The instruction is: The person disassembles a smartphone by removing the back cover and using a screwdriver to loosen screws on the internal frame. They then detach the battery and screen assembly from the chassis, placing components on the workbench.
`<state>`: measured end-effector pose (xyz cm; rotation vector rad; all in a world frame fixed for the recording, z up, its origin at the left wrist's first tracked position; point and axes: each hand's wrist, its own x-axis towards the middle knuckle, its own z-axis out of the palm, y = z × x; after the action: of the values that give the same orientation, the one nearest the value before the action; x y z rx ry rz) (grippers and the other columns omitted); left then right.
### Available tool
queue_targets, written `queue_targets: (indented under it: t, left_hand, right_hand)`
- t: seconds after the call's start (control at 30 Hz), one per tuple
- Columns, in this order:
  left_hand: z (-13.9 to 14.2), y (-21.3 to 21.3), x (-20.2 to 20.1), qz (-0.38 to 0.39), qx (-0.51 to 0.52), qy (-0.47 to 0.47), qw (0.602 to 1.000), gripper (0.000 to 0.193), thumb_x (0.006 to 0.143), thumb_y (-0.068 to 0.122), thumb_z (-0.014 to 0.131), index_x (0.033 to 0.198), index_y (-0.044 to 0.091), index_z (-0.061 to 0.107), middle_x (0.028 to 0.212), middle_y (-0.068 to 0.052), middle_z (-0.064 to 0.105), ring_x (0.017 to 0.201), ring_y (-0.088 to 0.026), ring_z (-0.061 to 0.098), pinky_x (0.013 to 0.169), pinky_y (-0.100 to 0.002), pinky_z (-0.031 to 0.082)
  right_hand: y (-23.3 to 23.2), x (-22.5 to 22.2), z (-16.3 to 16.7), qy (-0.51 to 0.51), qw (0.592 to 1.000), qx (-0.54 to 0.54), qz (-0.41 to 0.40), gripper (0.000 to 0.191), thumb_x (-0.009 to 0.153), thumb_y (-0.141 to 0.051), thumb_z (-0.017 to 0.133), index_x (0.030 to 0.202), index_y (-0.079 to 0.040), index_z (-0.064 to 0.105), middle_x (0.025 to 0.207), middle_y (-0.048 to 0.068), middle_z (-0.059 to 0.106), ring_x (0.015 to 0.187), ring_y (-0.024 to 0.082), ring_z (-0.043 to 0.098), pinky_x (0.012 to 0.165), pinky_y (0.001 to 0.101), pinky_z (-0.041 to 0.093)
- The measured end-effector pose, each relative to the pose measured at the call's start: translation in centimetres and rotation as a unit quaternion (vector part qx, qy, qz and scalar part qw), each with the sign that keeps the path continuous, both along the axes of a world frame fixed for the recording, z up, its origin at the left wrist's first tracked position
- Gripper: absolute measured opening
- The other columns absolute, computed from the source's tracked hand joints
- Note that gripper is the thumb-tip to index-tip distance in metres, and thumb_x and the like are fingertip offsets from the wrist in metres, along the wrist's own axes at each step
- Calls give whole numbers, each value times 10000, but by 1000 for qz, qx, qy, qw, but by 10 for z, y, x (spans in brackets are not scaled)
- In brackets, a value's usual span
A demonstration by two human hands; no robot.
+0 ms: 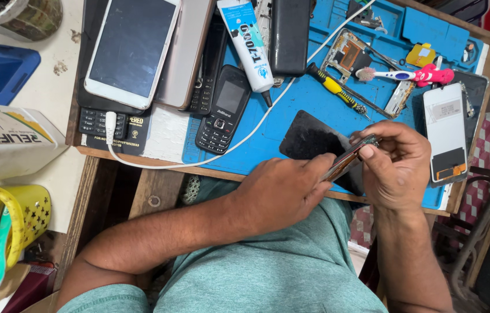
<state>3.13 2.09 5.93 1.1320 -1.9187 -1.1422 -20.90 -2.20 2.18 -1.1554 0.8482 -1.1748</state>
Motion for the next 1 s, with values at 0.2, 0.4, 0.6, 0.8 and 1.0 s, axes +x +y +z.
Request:
queue_targets:
  t: [0.2,0.4,0.6,0.8,1.0]
  left_hand:
    - [-5,3,-2,-9,9,-9,1000,374,980,215,646,1258,-1,518,709,-130,674,664,-336,715,533,-453,560]
    - [-1,-9,3,23,1,62,998,276,935,304,698,1095,88,633,738,-86,706,661,-295,725,559,-432,557]
    - [-1,-12,2,30,10,29,999,239,995,333,667,978,94,661,699,-79,692,615,-281,709,533,-416,535]
    - [-6,-10,-1,41,3,37,998,228,973,321,664,987,94,660,684,-62,689,589,-255,708,516,-399,539]
    - [-7,-12,0,31,4,21,999,269,993,342,660,906,90,621,655,-58,669,554,-238,692,482,-390,521]
  right_hand:
    - [1,-1,-5,-37,999,20,15,181,997,-13,798,1117,54,681,1022,159,735,966,186,735,987,321,595]
    - [-1,-6,-1,2,1000,22,20,227,1007,-31,782,1171,77,667,1050,184,737,969,196,738,917,296,591]
    - [1,-7,2,-21,999,28,42,236,1029,-33,753,1208,90,661,1087,195,733,1002,210,744,951,318,600]
    - [0,-6,1,-29,998,25,46,218,1031,-20,740,1206,83,659,1087,200,735,1021,224,748,963,334,605]
    - [-2,-5,-2,-39,998,26,50,214,1034,-13,744,1209,82,666,1085,199,736,1033,234,753,958,342,616]
